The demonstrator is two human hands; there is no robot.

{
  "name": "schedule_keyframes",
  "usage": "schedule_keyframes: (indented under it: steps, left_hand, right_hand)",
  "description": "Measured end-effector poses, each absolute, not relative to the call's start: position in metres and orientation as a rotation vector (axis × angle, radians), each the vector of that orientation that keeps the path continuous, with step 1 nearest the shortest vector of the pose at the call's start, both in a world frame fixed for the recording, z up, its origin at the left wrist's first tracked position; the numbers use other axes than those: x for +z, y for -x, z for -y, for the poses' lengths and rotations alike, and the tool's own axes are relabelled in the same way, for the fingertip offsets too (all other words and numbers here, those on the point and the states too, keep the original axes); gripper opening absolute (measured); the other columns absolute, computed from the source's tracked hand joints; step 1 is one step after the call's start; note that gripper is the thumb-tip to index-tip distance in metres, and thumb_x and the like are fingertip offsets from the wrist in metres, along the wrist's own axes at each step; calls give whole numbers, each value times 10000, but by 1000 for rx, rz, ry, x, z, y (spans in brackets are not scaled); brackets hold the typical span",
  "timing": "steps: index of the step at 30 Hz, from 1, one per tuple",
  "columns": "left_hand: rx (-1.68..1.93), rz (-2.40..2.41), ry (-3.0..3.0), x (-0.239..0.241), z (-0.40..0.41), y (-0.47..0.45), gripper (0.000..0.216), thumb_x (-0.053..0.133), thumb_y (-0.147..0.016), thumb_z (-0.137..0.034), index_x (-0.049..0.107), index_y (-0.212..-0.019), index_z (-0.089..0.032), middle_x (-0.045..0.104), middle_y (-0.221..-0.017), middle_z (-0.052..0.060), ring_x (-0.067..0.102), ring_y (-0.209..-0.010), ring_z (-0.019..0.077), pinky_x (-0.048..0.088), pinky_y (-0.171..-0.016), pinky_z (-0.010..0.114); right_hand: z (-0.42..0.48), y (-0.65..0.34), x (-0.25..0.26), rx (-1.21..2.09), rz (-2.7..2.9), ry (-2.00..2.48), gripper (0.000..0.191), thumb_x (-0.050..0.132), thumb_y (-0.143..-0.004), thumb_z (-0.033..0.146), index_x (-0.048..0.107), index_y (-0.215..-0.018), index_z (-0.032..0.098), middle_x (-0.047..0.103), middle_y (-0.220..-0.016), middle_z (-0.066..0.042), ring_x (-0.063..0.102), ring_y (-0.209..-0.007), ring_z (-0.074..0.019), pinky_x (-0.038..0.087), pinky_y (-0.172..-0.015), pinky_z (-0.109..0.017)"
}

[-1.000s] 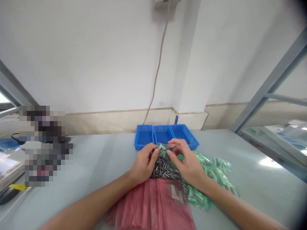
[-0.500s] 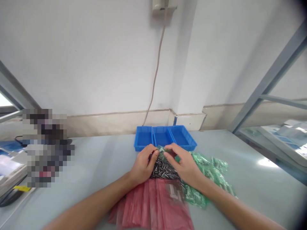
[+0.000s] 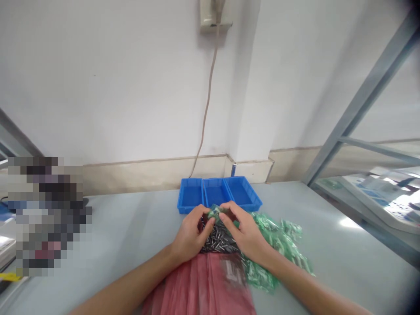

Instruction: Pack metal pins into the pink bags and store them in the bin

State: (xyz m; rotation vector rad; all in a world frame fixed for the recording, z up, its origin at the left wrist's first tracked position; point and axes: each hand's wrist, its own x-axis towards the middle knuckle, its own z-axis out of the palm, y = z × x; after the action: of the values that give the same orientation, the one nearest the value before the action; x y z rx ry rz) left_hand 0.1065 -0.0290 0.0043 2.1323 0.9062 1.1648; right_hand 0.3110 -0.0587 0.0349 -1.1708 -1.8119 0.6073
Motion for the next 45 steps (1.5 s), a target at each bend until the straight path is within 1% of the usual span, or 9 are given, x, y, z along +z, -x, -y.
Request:
schedule_keyframes:
  steps: [4,11,16,23,26,31,37,42,45]
  left_hand:
    - [1169,-912,-2129,2,28,-107,218,503,-1111,-368,644,-1113,-201,656,-969,50,613,-869,193,488,-814,304]
    - [1157,-887,-2103,0,26,-107,199,481,-1122,-339,632,-1127,-209,647,-1000,46,618,-903,191,489,-842,301]
    - [1170,-869,-2123,4,29,-107,180,494,-1114,-329,622,-1119,-201,627,-984,40,598,-871,183,477,-821,299]
    - [1194,-825,-2204,6,32,-105,123,496,-1098,-268,600,-1087,-203,636,-982,41,592,-886,186,461,-827,299]
    - [1200,-840,-2219,5,31,-106,96,507,-1083,-250,588,-1056,-205,629,-964,35,586,-869,182,455,-809,294]
    - [1197,-826,-2240,3,30,-106,75,521,-1071,-237,583,-1042,-206,629,-956,32,583,-859,178,451,-793,293]
    - [1171,-856,-2257,2,29,-106,87,528,-1073,-257,598,-1062,-207,623,-958,34,577,-871,186,440,-782,294]
    - [1182,-845,-2276,3,29,-107,95,527,-1078,-269,592,-1054,-203,621,-958,35,575,-873,186,433,-793,298]
    - [1186,-837,-2281,4,30,-107,110,528,-1085,-283,593,-1051,-200,626,-956,37,577,-874,186,434,-794,300]
  right_hand:
    - [59,-311,34,590,1831,1175,177,536,-1098,386,645,-1117,248,688,-930,-23,641,-806,-204,506,-712,-317]
    - [56,-312,32,618,1893,1175,140,566,-1082,343,631,-1159,245,693,-984,-32,653,-844,-209,520,-803,-356]
    - [58,-310,38,624,1894,1138,121,534,-1096,308,638,-1086,246,663,-976,-23,625,-842,-199,486,-762,-337]
    - [61,-308,40,565,1910,1074,98,542,-1072,246,588,-986,239,587,-919,-5,576,-818,-188,465,-774,-331]
    - [62,-307,36,580,1907,1095,31,555,-1062,250,584,-1060,242,591,-948,-6,587,-819,-189,472,-780,-335]
    - [60,-309,29,571,1901,1074,66,530,-1073,253,577,-1119,253,621,-1001,-20,612,-859,-200,476,-793,-342]
    - [55,-312,28,556,1922,1075,69,534,-1056,217,589,-1082,250,625,-974,-17,609,-860,-205,468,-788,-339]
    - [54,-314,29,480,1985,1075,93,559,-999,154,564,-962,239,590,-903,-3,564,-825,-198,437,-753,-324]
    - [55,-314,31,422,2021,1088,115,574,-964,129,552,-932,238,583,-887,-5,556,-836,-206,427,-753,-325]
